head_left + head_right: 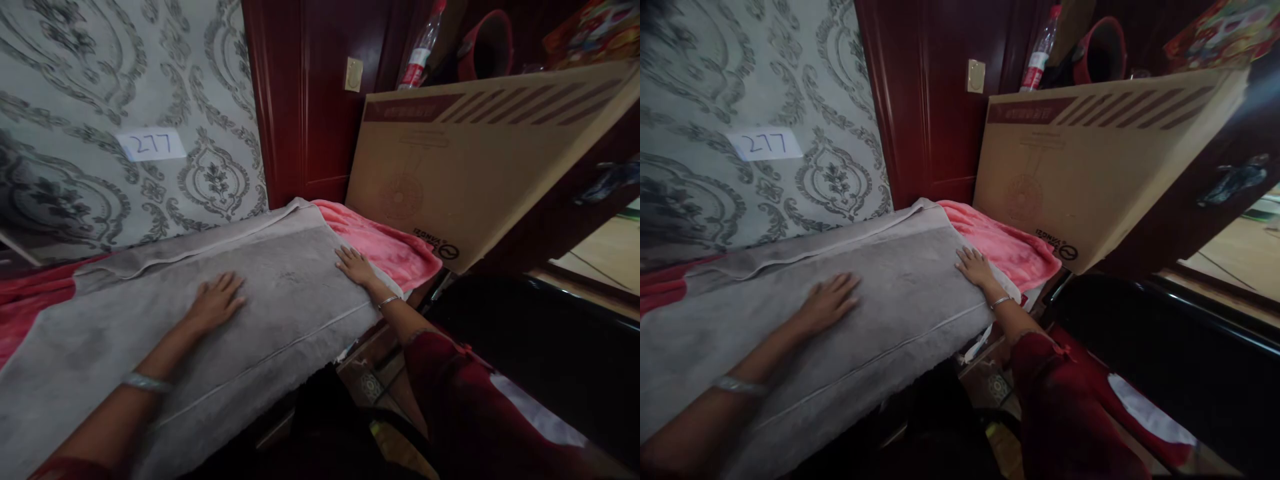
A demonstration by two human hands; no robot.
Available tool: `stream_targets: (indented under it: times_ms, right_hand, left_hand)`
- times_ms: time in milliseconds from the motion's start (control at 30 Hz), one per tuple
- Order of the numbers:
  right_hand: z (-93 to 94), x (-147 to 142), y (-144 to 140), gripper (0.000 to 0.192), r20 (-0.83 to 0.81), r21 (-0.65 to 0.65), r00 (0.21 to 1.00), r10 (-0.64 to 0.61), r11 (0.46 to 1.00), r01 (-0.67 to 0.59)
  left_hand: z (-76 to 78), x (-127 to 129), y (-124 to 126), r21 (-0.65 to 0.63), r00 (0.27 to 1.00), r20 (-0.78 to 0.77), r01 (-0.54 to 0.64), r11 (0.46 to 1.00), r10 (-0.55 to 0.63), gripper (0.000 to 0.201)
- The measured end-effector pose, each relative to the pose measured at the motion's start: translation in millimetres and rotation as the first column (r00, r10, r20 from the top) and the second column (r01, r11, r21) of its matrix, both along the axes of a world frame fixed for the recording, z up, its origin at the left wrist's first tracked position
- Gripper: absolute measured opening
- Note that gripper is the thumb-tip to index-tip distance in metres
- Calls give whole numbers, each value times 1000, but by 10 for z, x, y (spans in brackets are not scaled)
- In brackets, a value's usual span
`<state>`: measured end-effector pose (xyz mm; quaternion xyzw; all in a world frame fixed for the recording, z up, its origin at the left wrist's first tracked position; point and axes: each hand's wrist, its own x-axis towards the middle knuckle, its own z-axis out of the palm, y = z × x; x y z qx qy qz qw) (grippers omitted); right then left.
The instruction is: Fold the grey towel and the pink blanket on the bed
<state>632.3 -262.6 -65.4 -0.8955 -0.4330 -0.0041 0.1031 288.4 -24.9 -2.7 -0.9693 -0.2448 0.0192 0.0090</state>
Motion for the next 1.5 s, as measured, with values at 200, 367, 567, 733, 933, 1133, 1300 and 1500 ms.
stream_targets:
  times_ms: [200, 367, 567, 733, 933, 1133, 1300, 1500]
  right_hand:
    - [10, 0, -8, 60, -14, -4, 1000, -3, 1000, 3]
    - [55, 11, 32, 56, -19, 7, 1000, -19, 1000, 19]
    - [324, 132, 464, 55, 3, 84, 999, -37, 996, 37]
    - [524, 276, 963, 59, 20, 134, 1000, -17, 991, 14]
    - [259, 451, 1115, 58, -52, 76, 998, 43, 996, -39]
    - [75, 559, 1133, 61, -95, 50, 995, 37, 998, -33]
    - [50, 593, 1154, 61, -83, 40, 996, 41, 998, -38]
    - [19, 606, 1154, 60, -71, 30, 996, 45, 999, -43]
  left_hand:
    - [-318, 610, -635, -10, 957, 89, 278, 961, -276, 63]
    - [-438, 562, -669, 25, 956, 100, 276, 961, -277, 61]
    - [-438, 513, -649, 53, 956, 105, 270, 961, -274, 60]
    - [-458, 495, -634, 74, 953, 119, 273, 959, -280, 59]
    - [-506, 429, -613, 81, 946, 142, 282, 956, -291, 59]
    - [-257, 712, -610, -25, 949, 202, 250, 968, -240, 58]
    - [-84, 1753, -587, -48, 955, 267, 143, 989, -126, 63]
    - [-376, 2362, -513, -21, 977, 211, -21, 1000, 25, 66]
